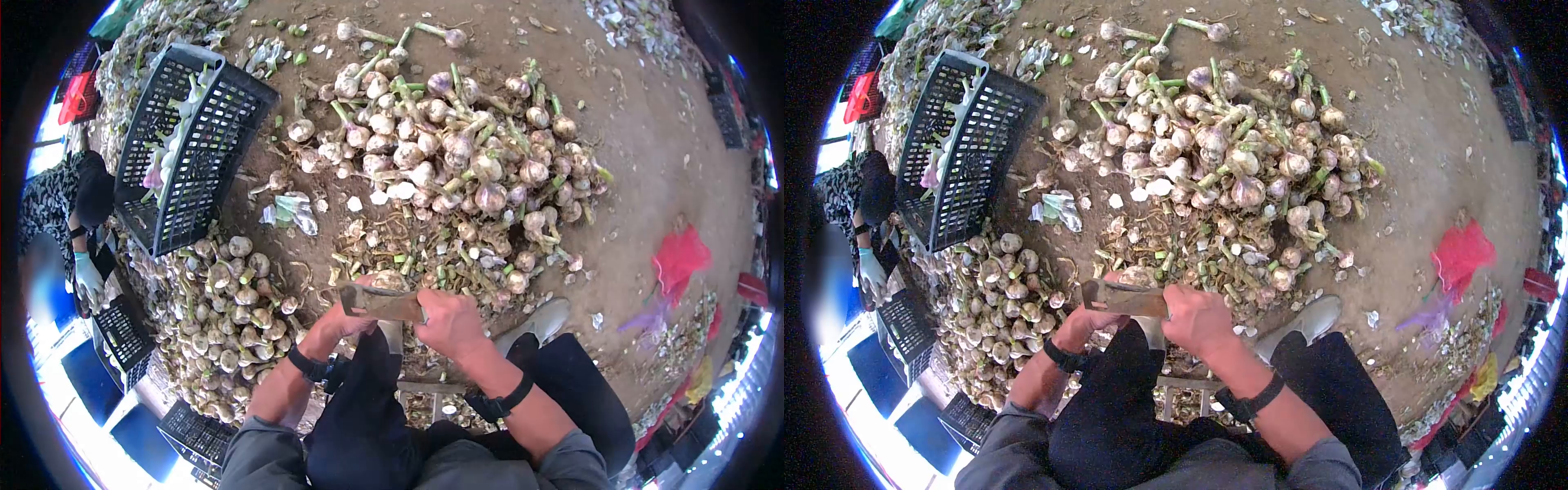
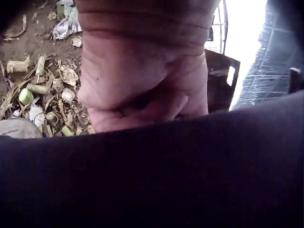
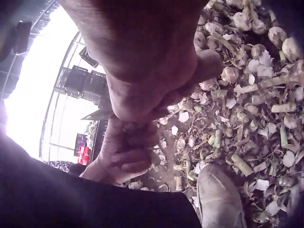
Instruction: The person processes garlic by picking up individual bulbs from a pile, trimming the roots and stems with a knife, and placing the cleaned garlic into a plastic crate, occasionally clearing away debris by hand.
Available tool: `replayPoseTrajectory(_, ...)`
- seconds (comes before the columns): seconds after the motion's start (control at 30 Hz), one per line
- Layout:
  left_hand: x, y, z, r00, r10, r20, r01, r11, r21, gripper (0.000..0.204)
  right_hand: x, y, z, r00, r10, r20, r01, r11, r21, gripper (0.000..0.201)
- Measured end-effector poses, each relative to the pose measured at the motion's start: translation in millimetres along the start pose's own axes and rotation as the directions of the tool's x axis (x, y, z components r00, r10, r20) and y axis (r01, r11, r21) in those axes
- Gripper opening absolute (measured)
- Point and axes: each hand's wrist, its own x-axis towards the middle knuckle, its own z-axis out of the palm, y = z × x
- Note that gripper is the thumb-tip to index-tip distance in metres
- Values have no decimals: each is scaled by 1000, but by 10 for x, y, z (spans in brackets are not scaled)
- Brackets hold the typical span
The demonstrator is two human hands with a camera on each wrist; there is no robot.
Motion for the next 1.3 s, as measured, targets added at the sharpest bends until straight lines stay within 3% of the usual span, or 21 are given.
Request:
replayPoseTrajectory(0.13, -159, 418, 150, 997, 39, 72, -46, 994, 99, 41, -178, 538, 70, 997, 67, 27, -66, 996, -58, 17)
replayPoseTrajectory(0.2, -218, 510, 153, 995, -22, 100, 11, 994, 108, 48, -247, 741, -13, 907, 419, 30, -397, 878, -267, 21)
replayPoseTrajectory(0.23, -201, 421, 145, 978, 161, 131, -192, 939, 287, 51, -256, 725, -6, 908, 417, 33, -394, 880, -267, 21)
replayPoseTrajectory(0.27, -179, 377, 150, 924, 329, 196, -383, 810, 445, 54, -269, 714, -19, 868, 496, 14, -492, 864, -103, 24)
replayPoseTrajectory(0.3, -256, 546, 227, 921, 330, 208, -380, 640, 668, 50, -262, 678, -70, 819, 574, 6, -573, 817, 63, 26)
replayPoseTrajectory(0.33, -231, 526, 240, 918, 334, 212, -386, 639, 666, 50, -240, 632, -94, 819, 574, 2, -573, 817, 59, 26)
replayPoseTrajectory(0.4, -170, 427, 232, 833, 386, 396, -464, 98, 880, 47, -141, 471, -85, 891, 424, 163, -442, 893, 90, 28)
replayPoseTrajectory(0.47, -132, 316, 243, 833, 374, 409, -467, 77, 881, 44, -67, 282, -121, 922, 342, 181, -356, 933, 49, 26)
replayPoseTrajectory(0.53, -96, 212, 222, 736, 452, 504, -551, -33, 834, 37, -43, 200, -87, 957, 225, 182, -240, 968, 68, 22)
replayPoseTrajectory(0.77, -53, 51, 222, 655, 519, 549, -583, -115, 804, 37, 7, 197, 44, 947, 217, 237, -236, 970, 58, 20)
replayPoseTrajectory(0.83, -99, 116, 223, 677, 499, 540, -570, -109, 814, 37, -63, 336, 3, 911, 277, 306, -299, 954, 28, 23)
replayPoseTrajectory(0.9, -237, 257, 207, 683, 510, 523, -562, -89, 822, 37, -314, 896, 177, 785, 417, 458, -340, 908, -243, 28)
replayPoseTrajectory(0.93, -286, 309, 182, 689, 519, 505, -558, -65, 827, 37, -437, 1006, 160, 793, 410, 451, -335, 911, -240, 28)
replayPoseTrajectory(0.97, -339, 300, 120, 669, 599, 439, -538, -17, 843, 37, -594, 1082, 159, 824, 443, 353, -407, 896, -175, 26)
replayPoseTrajectory(1.07, -645, 28, -362, 777, 607, 168, -248, 50, 967, 39, -683, 1179, 176, 824, 519, 228, -520, 852, -59, 28)
replayPoseTrajectory(1.1, -914, 97, -377, 692, 719, 71, -77, -25, 997, 28, -648, 1213, 144, 812, 549, 200, -557, 830, -20, 31)
replayPoseTrajectory(1.13, -1250, 145, -508, 825, 560, -79, 66, 45, 997, 28, -619, 1224, 105, 812, 553, 186, -561, 828, -16, 31)
replayPoseTrajectory(1.17, -1491, -9, -683, 867, 385, -317, 328, 38, 944, 25, -583, 1221, 67, 786, 585, 201, -596, 803, -3, 33)
replayPoseTrajectory(1.2, -1726, -48, -789, 838, 267, -477, 482, 51, 875, 22, -558, 1212, 24, 757, 616, 217, -632, 775, 8, 37)
replayPoseTrajectory(1.27, -1768, 145, -732, 808, 242, -537, 556, -11, 831, 28, -520, 1179, -71, 736, 632, 244, -665, 742, 82, 34)
replayPoseTrajectory(1.3, -1637, 228, -669, 817, 356, -453, 453, 90, 887, 33, -513, 1178, -82, 748, 633, 199, -664, 709, 238, 31)
